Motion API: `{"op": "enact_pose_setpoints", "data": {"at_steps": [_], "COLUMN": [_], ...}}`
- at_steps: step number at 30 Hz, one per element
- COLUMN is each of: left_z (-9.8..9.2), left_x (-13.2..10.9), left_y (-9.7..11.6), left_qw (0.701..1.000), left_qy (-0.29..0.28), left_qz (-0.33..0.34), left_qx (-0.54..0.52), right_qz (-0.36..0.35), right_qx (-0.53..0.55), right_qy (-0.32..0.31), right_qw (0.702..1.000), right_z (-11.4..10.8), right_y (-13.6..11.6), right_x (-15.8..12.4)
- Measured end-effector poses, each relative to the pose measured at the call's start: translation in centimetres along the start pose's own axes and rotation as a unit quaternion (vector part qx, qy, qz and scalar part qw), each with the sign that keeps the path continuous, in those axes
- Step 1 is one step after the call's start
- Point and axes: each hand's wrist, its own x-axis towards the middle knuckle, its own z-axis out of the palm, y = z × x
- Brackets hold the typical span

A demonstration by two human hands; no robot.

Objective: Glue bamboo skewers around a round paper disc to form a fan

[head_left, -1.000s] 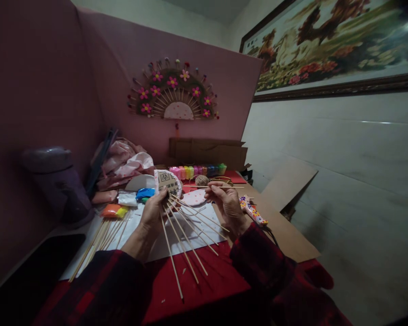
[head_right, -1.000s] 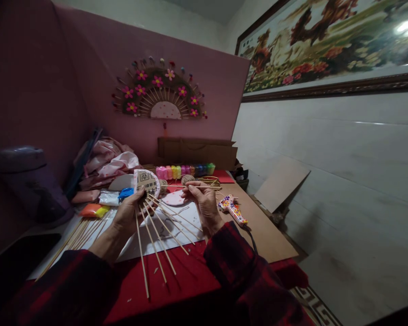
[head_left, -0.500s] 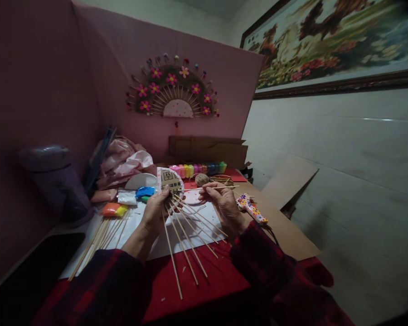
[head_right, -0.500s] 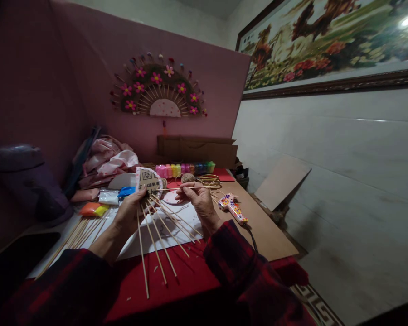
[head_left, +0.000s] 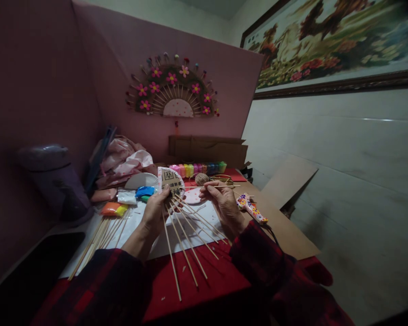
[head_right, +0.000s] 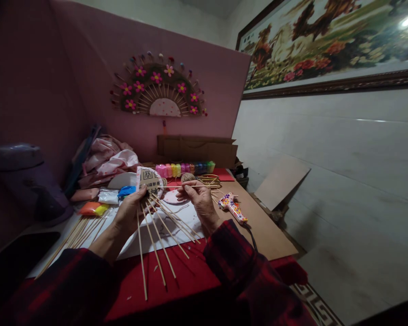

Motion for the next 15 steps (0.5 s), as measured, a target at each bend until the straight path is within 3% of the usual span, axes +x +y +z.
{"op": "enact_pose_setpoints", "data": {"at_steps": [15], "left_z": [0.02], "left_x": [-0.06], "left_y": [0.01], "left_qw": [1.0], "left_qy": [0.006], "left_qz": [-0.002], "left_qx": [0.008], "right_qz": [0.027], "right_qx": [0.019], "right_qy": [-0.005], "right_qw": [0.999], "right_z": [0.33], "right_y": [-0.62], "right_x": [-0.19]}}
